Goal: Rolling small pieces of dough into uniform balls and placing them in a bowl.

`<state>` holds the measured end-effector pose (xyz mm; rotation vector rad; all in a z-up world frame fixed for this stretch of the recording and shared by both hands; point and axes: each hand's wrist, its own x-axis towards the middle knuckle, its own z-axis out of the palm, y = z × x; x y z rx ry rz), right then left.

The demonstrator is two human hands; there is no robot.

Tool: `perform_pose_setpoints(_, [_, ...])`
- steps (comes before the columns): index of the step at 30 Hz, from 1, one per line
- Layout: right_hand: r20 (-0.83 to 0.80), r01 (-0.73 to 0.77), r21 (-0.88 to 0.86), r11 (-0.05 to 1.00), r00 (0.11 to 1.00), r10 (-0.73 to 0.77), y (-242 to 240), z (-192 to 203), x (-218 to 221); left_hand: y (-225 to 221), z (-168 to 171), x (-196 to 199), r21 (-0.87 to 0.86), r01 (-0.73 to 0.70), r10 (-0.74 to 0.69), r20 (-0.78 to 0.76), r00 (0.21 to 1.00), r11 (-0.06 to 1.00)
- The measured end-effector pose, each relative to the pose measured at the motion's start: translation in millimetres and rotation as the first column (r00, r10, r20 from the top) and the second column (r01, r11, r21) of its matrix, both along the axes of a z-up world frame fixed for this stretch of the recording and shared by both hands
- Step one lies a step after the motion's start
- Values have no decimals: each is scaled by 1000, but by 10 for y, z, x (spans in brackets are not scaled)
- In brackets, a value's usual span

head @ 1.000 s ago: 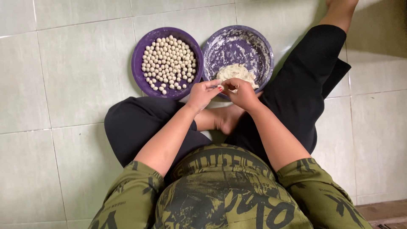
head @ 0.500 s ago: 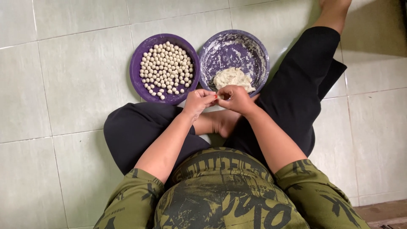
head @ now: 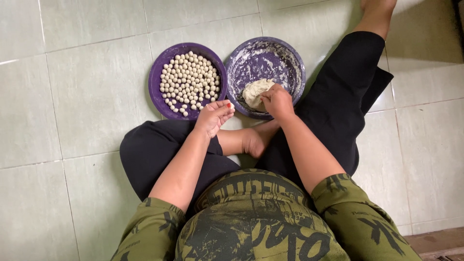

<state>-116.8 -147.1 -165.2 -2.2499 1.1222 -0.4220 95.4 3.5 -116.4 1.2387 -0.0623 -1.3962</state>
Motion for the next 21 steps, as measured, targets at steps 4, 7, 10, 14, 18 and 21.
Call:
perform_pose_setpoints(4, [-117, 36, -46, 998, 992, -41, 78, -84, 9, 32, 9, -85, -15, 22, -22, -35, 999, 1000])
perform_pose_setpoints(7, [154, 6, 118, 993, 988, -24, 378, 480, 196, -12, -127, -158, -61, 13, -14, -20, 1000, 998])
perform_pose_setpoints(10, [449, -114, 302, 946, 893, -36, 681, 893, 336, 32, -166, -323, -100, -33, 33, 3, 999, 994])
perform_pose_setpoints(14, [571, -141, 308, 941, 818, -64, 818, 1065, 410, 45, 62, -430, -120, -54, 61, 56, 997, 991])
perform_pose_setpoints(18, [620, -132, 227, 965, 784, -38, 897, 1097, 472, -4, 515, -431, -208, -44, 50, 24, 998, 977])
perform_pose_setpoints(21, [502, -138, 34, 990, 859, 102, 1007, 966, 498, -48, 544, -501, -263, -29, -3, -119, 993, 964])
